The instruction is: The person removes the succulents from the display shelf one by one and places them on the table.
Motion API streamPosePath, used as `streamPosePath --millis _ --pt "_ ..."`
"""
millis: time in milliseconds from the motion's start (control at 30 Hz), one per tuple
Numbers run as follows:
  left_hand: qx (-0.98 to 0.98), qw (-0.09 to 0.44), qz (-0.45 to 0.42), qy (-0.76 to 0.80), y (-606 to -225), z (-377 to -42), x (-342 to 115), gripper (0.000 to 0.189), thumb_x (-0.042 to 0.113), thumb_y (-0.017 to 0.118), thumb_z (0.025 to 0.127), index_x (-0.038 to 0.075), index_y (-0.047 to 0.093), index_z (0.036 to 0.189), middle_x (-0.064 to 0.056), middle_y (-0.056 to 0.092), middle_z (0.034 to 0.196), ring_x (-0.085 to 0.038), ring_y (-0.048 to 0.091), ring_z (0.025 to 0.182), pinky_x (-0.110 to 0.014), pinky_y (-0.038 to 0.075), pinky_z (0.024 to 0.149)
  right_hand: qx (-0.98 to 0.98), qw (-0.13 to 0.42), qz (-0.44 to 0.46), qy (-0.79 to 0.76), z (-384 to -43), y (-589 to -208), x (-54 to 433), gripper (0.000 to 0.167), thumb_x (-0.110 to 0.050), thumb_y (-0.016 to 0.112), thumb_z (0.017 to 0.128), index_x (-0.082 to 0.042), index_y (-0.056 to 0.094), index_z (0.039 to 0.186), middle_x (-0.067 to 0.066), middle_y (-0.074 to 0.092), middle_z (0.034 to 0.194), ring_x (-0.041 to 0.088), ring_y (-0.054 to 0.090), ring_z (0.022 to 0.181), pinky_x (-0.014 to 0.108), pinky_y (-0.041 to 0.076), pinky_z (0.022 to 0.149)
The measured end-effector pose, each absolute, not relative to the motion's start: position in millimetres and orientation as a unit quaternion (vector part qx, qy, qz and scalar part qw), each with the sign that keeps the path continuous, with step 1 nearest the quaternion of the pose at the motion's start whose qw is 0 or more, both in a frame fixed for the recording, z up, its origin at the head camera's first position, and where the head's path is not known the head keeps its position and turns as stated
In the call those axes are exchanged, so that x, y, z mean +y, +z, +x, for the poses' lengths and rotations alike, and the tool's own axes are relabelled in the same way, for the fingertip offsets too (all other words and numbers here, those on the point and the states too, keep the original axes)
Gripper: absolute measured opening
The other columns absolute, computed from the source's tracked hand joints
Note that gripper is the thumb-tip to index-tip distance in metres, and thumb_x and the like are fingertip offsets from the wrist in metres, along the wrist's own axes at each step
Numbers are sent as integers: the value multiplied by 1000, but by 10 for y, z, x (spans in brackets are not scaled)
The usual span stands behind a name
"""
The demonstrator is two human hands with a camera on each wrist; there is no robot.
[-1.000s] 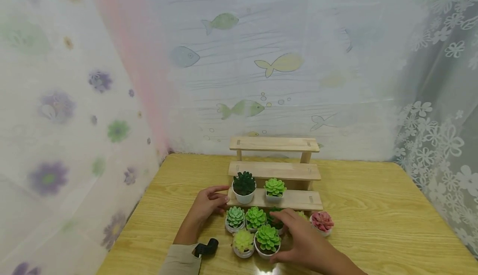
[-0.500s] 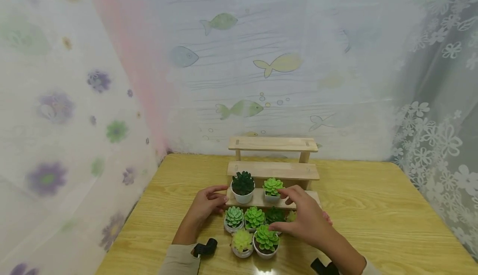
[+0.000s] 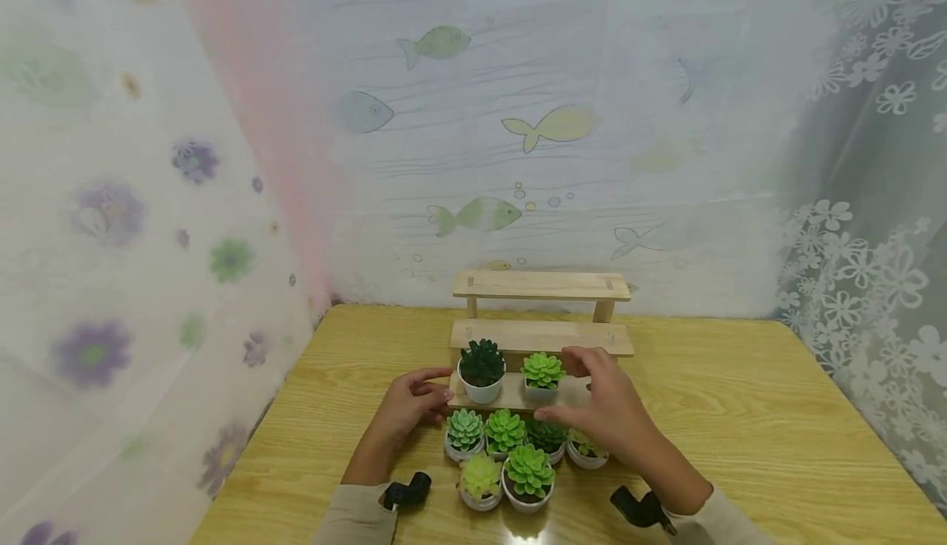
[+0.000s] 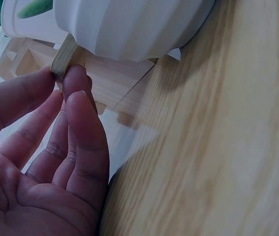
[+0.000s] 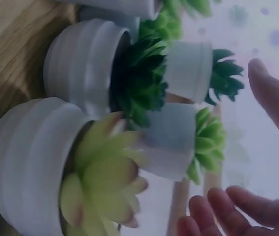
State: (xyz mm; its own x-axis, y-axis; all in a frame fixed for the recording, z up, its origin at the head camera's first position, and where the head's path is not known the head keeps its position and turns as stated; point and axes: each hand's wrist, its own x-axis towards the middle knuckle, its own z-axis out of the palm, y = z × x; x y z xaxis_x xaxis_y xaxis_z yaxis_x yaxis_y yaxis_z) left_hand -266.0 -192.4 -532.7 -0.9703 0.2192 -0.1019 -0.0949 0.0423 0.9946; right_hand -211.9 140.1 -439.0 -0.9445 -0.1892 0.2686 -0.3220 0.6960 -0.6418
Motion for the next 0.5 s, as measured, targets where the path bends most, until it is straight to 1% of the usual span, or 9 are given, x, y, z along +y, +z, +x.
streamPosePath --millis 67,133,300,500 --pt "712 113 44 691 -5328 -2668 -1922 51 11 74 97 3 60 144 -14 77 109 -18 75 80 -30 61 66 -918 82 124 367 -2158 -4412 1386 102 -56 96 63 -8 55 144 4 63 126 23 61 115 46 55 94" --pt "711 112 47 692 -5330 -2675 -1920 50 11 74 97 3 60 144 -14 77 109 -18 75 80 -30 61 66 -920 73 109 368 -2193 -4435 1367 100 -54 97 63 -8 55 142 5 65 127 25 63 115 47 56 94" --pt "715 112 46 689 -5361 -2691 -1918 49 12 75 96 4 61 143 -13 77 108 -19 76 80 -30 62 66 -929 54 78 359 -2253 -4484 1318 93 -51 96 67 -9 57 140 9 68 127 28 67 113 48 59 88" --pt "715 105 35 691 -5378 -2686 -1919 47 13 76 95 7 64 140 -9 77 104 -19 75 79 -31 62 65 -936 48 60 343 -2296 -4504 1257 83 -46 94 73 -9 59 138 12 71 120 28 69 107 47 59 81"
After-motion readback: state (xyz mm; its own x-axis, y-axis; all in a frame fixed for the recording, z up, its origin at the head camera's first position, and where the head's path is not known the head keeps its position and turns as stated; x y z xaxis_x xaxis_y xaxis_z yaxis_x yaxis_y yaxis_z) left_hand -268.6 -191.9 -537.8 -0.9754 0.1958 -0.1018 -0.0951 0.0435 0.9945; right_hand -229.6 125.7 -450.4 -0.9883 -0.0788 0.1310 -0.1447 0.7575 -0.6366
